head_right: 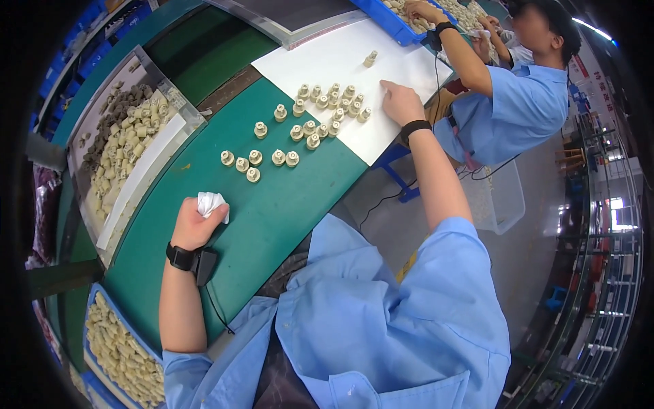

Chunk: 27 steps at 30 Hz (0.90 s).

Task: The person wipes components with a cloth and arranges them on the table before gathering several and placing them into a tray.

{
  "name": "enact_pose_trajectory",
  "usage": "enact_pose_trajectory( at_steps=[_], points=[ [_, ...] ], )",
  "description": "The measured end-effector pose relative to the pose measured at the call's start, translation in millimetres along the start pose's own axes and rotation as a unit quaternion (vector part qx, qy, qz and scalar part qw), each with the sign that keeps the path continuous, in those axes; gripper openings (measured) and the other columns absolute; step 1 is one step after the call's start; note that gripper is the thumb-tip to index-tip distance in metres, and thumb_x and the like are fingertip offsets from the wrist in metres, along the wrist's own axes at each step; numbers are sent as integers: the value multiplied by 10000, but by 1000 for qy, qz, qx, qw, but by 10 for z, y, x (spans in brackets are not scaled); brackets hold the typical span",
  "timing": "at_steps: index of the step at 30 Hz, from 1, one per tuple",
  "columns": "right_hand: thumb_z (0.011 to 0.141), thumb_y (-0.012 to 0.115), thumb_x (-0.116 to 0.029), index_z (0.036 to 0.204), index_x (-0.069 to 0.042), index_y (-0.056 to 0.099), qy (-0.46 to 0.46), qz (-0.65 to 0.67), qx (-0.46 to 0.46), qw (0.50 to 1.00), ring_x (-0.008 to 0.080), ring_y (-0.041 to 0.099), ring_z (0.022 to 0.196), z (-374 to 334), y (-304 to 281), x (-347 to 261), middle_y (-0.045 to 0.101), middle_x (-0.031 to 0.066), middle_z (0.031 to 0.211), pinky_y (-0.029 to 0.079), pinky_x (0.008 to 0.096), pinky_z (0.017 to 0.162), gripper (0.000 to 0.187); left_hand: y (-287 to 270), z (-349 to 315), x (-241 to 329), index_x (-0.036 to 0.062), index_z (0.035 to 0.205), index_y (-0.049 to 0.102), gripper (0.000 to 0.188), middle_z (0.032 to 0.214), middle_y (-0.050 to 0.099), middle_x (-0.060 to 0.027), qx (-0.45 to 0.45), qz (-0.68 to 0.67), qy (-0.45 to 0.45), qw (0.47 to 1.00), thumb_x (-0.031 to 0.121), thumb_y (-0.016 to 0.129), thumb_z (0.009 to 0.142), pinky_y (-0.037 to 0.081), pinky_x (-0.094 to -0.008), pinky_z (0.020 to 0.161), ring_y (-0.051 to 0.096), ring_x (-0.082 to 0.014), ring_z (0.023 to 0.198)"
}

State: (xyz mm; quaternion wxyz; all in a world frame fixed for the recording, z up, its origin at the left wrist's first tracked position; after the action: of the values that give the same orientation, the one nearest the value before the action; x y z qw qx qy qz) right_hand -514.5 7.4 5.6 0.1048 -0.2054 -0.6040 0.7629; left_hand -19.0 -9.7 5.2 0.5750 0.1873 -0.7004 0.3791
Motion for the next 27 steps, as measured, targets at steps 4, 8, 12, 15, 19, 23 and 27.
enact_pose_trajectory(
  at_steps=[4, 8, 12, 15, 19, 23, 27],
  points=[
    [874, 600, -269, 1005, -85, 687, 62, 49, 56, 995, 379, 674, 906, 168, 25, 129, 695, 224, 956, 523, 434, 853, 242, 2, 10, -33, 18, 734, 637, 196, 618, 586, -21, -11, -7, 7, 1000, 146, 663, 881, 394, -280, 538, 498, -101, 562],
    [879, 632, -328, 878, -58, 668, 87, 33, 35, 995, 375, 671, 912, 329, 58, 159, 697, 217, 941, 519, 427, 847, 272, -8, 11, 6, 19, 733, 635, 197, 614, 580, -18, -5, 9, 0, 1000, 146, 662, 882, 394, -279, 537, 495, -100, 559],
    [896, 612, -364, 898, -57, 656, 72, 11, -21, 997, 373, 668, 930, 411, -16, 142, 695, 216, 939, 518, 434, 853, 310, 0, 8, -5, 21, 734, 638, 193, 613, 583, -19, -11, 4, 7, 1000, 143, 664, 881, 395, -279, 533, 500, -99, 557],
    [912, 578, -369, 938, -58, 651, 55, -16, -35, 998, 378, 664, 938, 450, 40, 141, 694, 218, 938, 518, 447, 857, 320, 9, -5, -22, 22, 735, 638, 187, 613, 585, -20, -8, 2, 7, 1000, 138, 664, 879, 395, -280, 531, 504, -100, 557],
    [934, 515, -346, 989, -58, 634, 17, -58, -25, 998, 395, 660, 937, 488, 93, 151, 690, 224, 934, 518, 473, 860, 316, -1, 3, -27, 23, 736, 638, 180, 613, 586, -23, -5, 3, 3, 1000, 132, 665, 876, 396, -282, 530, 510, -102, 555],
    [945, 476, -303, 1024, -63, 620, -19, -75, -35, 996, 416, 657, 901, 517, 91, 71, 686, 234, 920, 519, 492, 837, 291, 10, 7, -23, 23, 732, 635, 178, 609, 584, -26, -4, -2, 10, 1000, 125, 664, 874, 396, -284, 527, 508, -106, 550],
    [948, 473, -269, 1032, -74, 610, -21, -104, -26, 994, 432, 653, 841, 534, 151, 106, 681, 243, 893, 524, 498, 789, 253, -19, 15, 2, 23, 724, 632, 181, 603, 578, -29, -11, 9, 7, 1000, 119, 663, 874, 393, -285, 522, 504, -111, 544]
  ],
)
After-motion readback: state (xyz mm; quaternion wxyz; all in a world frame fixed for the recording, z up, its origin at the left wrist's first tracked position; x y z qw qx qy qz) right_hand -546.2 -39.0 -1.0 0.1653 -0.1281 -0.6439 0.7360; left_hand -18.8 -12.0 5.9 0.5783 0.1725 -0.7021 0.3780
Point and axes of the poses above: each hand's wrist, its own z-axis towards the middle knuckle, its own y-axis out of the palm, x = y × z, the point moved 2 cm from there along z, towards the middle knuckle
